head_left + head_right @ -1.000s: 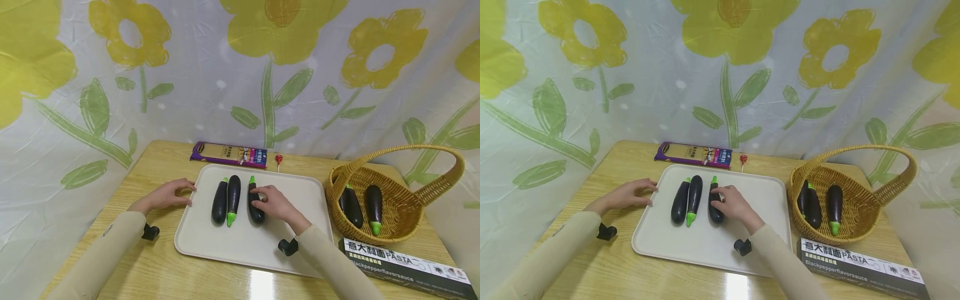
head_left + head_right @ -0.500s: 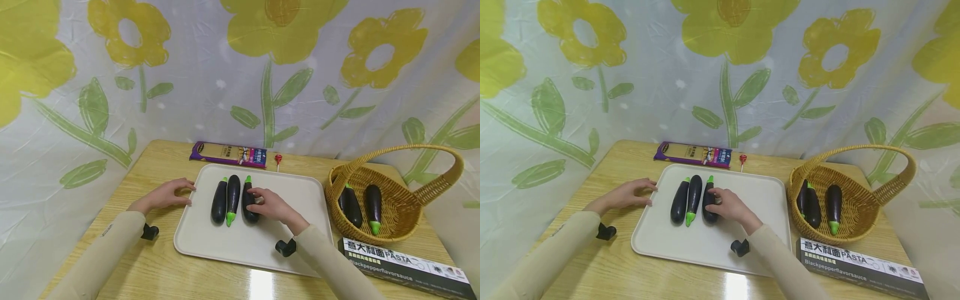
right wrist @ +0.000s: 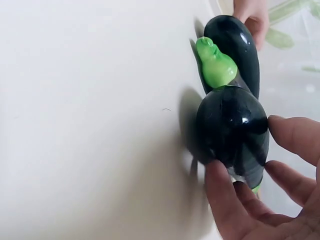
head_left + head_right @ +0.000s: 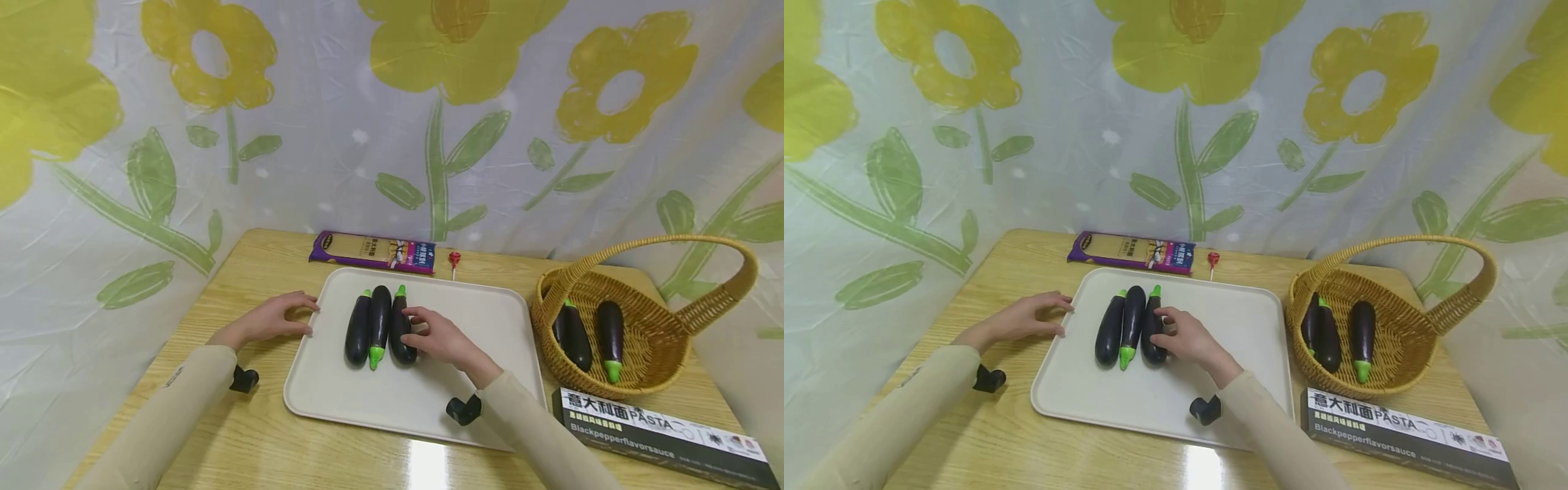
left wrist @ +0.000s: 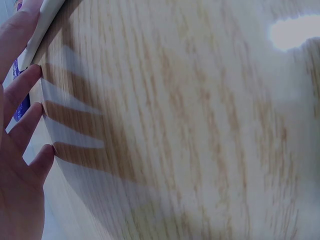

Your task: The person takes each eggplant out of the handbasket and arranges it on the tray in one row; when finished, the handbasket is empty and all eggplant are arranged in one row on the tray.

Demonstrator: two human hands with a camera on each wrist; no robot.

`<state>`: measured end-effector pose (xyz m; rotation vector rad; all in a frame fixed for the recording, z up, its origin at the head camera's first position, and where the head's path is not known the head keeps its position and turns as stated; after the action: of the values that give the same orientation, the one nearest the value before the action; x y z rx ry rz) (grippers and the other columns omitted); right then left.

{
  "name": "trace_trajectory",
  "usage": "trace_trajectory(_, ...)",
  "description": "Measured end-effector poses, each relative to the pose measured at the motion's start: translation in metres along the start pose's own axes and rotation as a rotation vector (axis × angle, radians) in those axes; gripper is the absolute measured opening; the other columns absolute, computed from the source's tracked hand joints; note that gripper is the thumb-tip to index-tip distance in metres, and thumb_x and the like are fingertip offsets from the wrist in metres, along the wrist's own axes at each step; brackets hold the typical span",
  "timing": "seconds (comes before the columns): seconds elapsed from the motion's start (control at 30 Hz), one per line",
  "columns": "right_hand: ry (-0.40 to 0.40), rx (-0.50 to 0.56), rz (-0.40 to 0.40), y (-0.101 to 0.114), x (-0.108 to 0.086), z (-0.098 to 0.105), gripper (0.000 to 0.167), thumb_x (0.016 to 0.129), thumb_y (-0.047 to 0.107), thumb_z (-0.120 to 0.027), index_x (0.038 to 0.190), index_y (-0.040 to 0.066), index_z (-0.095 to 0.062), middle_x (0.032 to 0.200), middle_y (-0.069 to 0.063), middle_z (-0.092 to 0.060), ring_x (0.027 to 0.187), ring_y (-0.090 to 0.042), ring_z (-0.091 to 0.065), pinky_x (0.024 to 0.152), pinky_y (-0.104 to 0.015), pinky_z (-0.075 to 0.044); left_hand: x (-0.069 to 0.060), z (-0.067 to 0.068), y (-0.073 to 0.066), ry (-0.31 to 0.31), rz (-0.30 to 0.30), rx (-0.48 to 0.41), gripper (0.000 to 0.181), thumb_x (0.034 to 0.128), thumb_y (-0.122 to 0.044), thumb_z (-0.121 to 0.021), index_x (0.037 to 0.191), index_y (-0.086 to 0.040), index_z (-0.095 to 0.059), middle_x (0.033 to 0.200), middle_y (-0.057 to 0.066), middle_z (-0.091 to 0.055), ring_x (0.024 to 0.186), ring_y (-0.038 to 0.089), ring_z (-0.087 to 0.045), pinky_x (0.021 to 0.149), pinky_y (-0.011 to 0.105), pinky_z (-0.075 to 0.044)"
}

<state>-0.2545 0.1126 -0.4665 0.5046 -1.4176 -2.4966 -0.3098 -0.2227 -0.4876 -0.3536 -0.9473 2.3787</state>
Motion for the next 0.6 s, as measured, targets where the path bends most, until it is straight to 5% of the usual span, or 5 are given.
trace_trajectory(0.6, -0.014, 0.051, 0.012, 0.0011, -0.0041, -0.0018, 0.045, 0.09, 0.01, -0.069, 0.133, 0.005, -0.056, 0.133, -0.016, -0.056, 0.114, -0.033, -0.061, 0.083, -0.037, -0.058, -0.0003, 0.0008, -0.0024, -0.008, -0.013, 0.032, 0.045, 0.0857, -0.031, -0.077, 0.125, -0.011, -0.065, 0.144, 0.017, -0.049, 0.141, 0.048, -0.024, 0.113, 0.062, -0.02)
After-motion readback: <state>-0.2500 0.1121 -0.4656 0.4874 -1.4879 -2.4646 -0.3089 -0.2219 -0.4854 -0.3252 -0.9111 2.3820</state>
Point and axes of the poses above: each hand's wrist, its own x-axis towards the middle knuckle, its own z-axis out of the back of the hand, y = z × x, the point moved 4 cm from there along x, towards the middle knuckle
